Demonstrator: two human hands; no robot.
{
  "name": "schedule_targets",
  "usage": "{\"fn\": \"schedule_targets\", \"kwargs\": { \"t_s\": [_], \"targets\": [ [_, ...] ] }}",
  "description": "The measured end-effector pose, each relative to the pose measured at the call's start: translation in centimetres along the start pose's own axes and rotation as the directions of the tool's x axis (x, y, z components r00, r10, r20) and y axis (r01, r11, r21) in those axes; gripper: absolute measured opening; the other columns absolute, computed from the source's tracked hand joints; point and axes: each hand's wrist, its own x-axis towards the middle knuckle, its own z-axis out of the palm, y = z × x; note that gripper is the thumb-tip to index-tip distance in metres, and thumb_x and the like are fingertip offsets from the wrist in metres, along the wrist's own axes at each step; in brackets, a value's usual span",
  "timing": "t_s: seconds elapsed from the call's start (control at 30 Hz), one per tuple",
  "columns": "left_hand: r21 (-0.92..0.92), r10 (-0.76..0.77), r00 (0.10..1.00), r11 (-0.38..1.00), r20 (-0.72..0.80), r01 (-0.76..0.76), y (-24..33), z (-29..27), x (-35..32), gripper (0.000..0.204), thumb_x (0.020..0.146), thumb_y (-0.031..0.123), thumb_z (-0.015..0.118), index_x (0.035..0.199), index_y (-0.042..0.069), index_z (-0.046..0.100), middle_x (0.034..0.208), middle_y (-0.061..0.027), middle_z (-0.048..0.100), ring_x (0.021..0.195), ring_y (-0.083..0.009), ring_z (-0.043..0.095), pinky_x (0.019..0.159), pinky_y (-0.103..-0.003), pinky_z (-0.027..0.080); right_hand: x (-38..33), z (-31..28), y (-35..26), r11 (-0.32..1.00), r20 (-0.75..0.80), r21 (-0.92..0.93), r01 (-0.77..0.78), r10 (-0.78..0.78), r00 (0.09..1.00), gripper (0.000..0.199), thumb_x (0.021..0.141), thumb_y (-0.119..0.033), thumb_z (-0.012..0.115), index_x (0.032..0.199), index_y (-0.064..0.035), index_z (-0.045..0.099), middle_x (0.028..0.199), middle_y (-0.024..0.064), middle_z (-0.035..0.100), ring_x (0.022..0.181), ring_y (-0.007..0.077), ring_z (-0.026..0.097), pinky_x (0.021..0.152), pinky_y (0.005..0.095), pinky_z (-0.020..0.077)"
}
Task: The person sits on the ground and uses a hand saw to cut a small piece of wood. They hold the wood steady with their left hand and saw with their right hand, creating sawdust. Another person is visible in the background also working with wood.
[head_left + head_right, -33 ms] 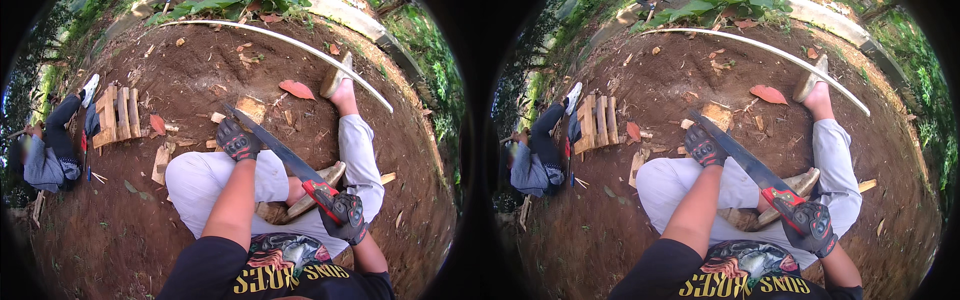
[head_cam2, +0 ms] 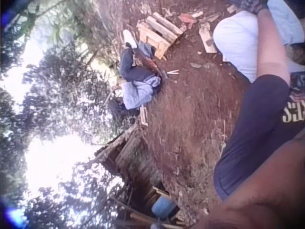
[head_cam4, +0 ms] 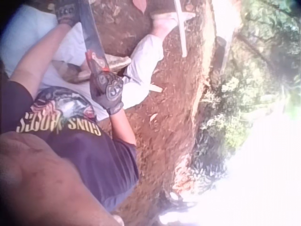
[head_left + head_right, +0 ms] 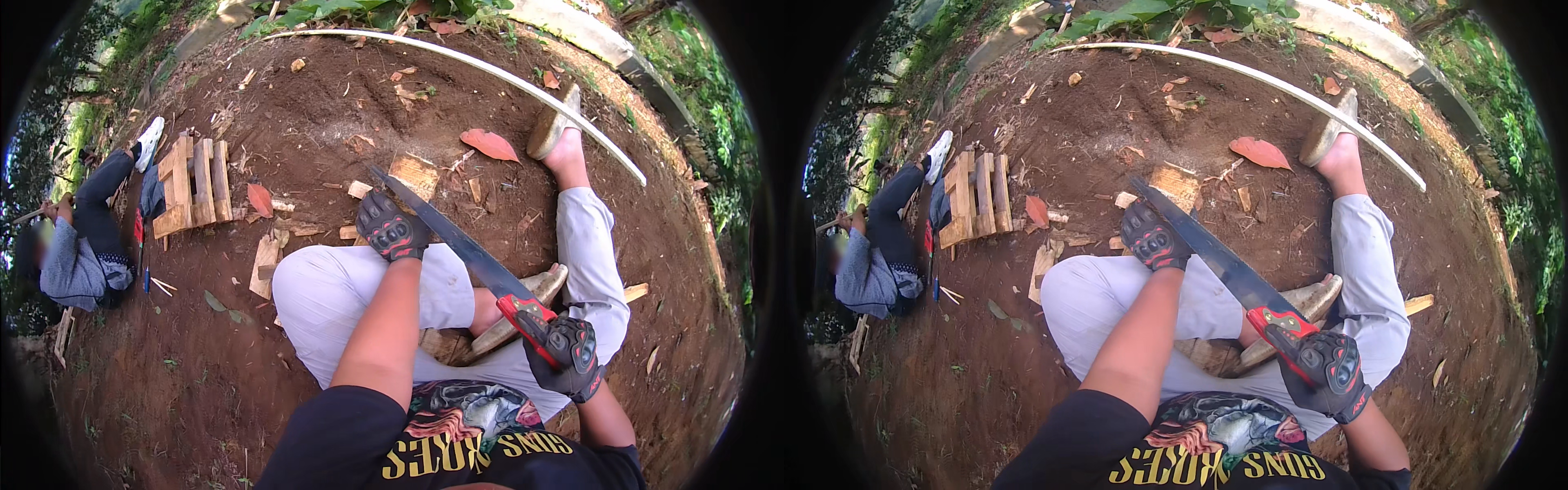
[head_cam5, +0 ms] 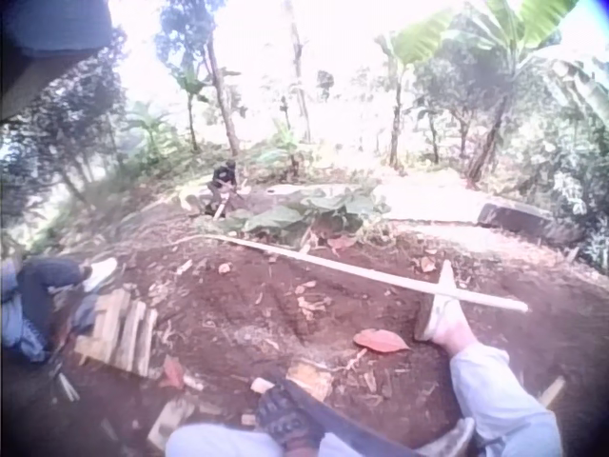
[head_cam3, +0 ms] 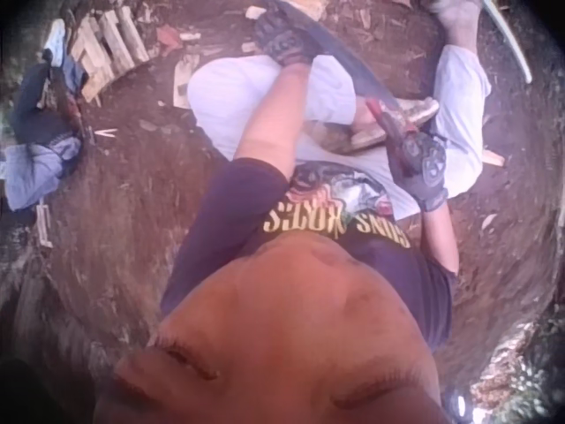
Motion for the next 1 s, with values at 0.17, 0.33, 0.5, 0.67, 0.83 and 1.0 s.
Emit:
{"fn": "schedule_targets", "kwargs": {
  "t_s": [0.17,0.33,0.5,0.67,0.83,1.0],
  "targets": [
    [0.065,0.032,0.998,0.997,-0.050,-0.029,-1.2,1.2,0.4,0.069,0.096,0.042,0.072,0.151,0.003,0.058,0.146,-0.0194,0.063,0.139,-0.0383,0.058,0.120,-0.055,0.042,10.6,8.2,2.8,0.995,0.012,0.094,-0.029,0.028,1.000,0.042,0.088,-0.016,0.081,0.129,-0.0127,0.078,0.085,0.0120,0.074,0.071,0.0358,0.073,0.063,0.0460,0.0571],
    [-0.248,-0.115,0.984,0.958,0.139,0.147,0.2,0.2,1.2,0.065,0.097,0.049,0.073,0.147,0.008,0.063,0.144,-0.0160,0.068,0.134,-0.0363,0.064,0.113,-0.051,0.049,20.5,17.8,5.8,0.982,-0.091,0.143,0.119,-0.107,0.990,0.052,0.092,-0.024,0.079,0.144,-0.0232,0.071,0.094,0.0121,0.076,0.072,0.0359,0.071,0.064,0.0476,0.0560],
    [-0.080,0.019,0.997,0.996,-0.077,-0.025,-1.0,1.2,-0.1,0.078,0.089,0.053,0.079,0.148,0.006,0.061,0.148,-0.0195,0.063,0.139,-0.0381,0.059,0.117,-0.053,0.045,20.0,17.8,5.3,0.978,-0.109,0.178,0.113,-0.094,0.990,0.053,0.092,-0.023,0.078,0.145,-0.0238,0.070,0.097,0.0114,0.078,0.075,0.0350,0.073,0.068,0.0469,0.0571],
    [0.062,-0.011,0.994,0.998,0.112,0.004,-0.3,0.3,-0.2,0.091,0.087,0.050,0.079,0.158,0.002,0.049,0.159,-0.0213,0.052,0.148,-0.0392,0.049,0.126,-0.055,0.034,5.4,8.0,3.9,0.989,0.029,0.145,0.002,-0.007,1.000,0.043,0.090,-0.013,0.080,0.132,-0.0069,0.076,0.091,0.0117,0.076,0.077,0.0338,0.074,0.070,0.0457,0.0592],
    [0.066,-0.052,0.997,0.997,0.064,0.048,0.0,-0.4,0.0,0.093,0.087,0.049,0.078,0.160,0.002,0.047,0.163,-0.0213,0.049,0.150,-0.0393,0.047,0.129,-0.055,0.031,1.5,1.0,0.6,0.999,0.076,0.034,0.019,-0.022,0.997,0.046,0.082,-0.008,0.082,0.128,-0.0034,0.077,0.081,0.0109,0.072,0.071,0.0342,0.072,0.066,0.0451,0.0574],
    [0.029,-0.041,0.997,0.999,0.061,0.039,0.1,-0.6,-0.4,0.079,0.091,0.047,0.076,0.154,0.004,0.054,0.156,-0.0185,0.055,0.146,-0.0372,0.052,0.123,-0.054,0.037,8.5,7.6,2.9,0.996,0.025,0.063,0.059,-0.061,0.998,0.040,0.084,-0.010,0.081,0.124,-0.0101,0.078,0.081,0.0121,0.071,0.070,0.0351,0.071,0.065,0.0468,0.0569]
  ]
}}
